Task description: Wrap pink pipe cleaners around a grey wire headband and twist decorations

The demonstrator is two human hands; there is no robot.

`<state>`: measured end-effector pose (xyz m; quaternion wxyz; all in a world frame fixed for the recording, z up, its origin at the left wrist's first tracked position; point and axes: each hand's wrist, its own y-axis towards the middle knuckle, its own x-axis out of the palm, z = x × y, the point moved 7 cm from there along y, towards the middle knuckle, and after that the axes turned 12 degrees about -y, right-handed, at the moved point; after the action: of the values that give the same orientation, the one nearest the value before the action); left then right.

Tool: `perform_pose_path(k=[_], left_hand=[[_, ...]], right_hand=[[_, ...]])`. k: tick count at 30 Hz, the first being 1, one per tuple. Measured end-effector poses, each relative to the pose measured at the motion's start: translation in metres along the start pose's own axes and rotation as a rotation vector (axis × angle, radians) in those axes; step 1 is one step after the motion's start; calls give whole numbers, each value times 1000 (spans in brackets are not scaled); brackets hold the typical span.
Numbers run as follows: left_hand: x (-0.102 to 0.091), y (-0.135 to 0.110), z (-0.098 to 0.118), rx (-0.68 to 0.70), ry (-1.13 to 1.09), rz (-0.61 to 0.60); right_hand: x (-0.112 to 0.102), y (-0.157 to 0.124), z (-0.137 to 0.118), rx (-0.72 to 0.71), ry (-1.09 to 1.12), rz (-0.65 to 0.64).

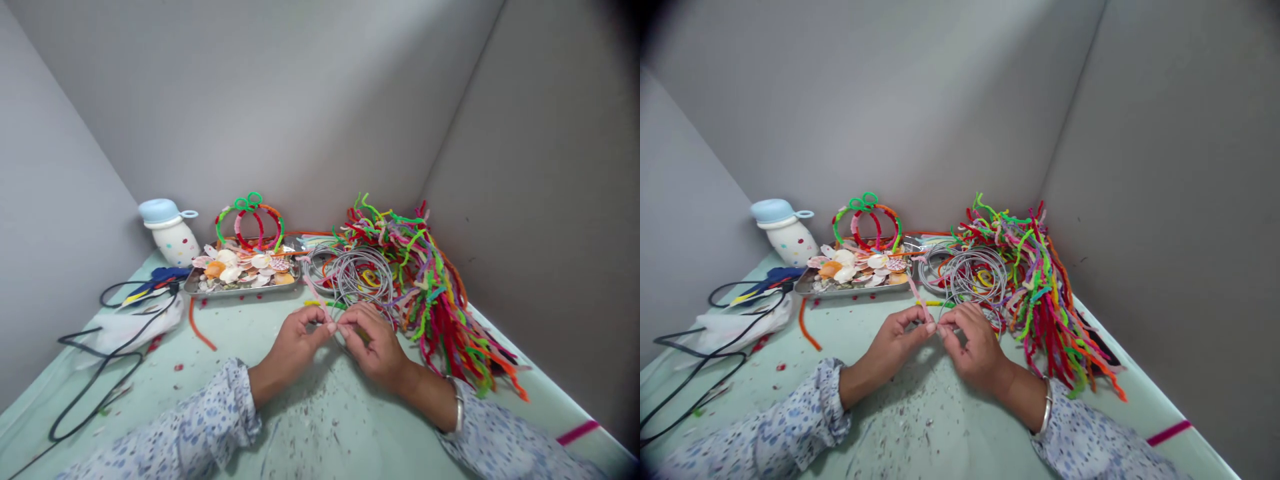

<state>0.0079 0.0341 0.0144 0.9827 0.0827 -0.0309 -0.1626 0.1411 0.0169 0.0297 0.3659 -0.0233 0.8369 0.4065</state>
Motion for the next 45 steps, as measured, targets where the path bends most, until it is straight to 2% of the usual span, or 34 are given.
perform_pose_path(k=[7, 14, 18, 22, 28, 37, 45], left_hand=[[0, -9, 8, 58, 134, 50], [1, -17, 1, 4, 12, 110], [-11, -22, -1, 4, -82, 201], [-12, -22, -4, -12, -98, 165], [-3, -19, -3, -11, -24, 112], [-2, -21, -3, 11, 97, 110], [-3, -23, -1, 35, 174, 129]], right_hand=[[-1, -3, -8, -37, -21, 20], [-6, 0, -16, -89, -49, 22], [-16, 2, -20, -111, -80, 71], [-11, 0, -18, -96, -53, 41], [-5, -2, -17, -67, -19, 18], [-2, -4, -10, -39, -7, -31], [-2, -5, -17, -73, -24, -2]])
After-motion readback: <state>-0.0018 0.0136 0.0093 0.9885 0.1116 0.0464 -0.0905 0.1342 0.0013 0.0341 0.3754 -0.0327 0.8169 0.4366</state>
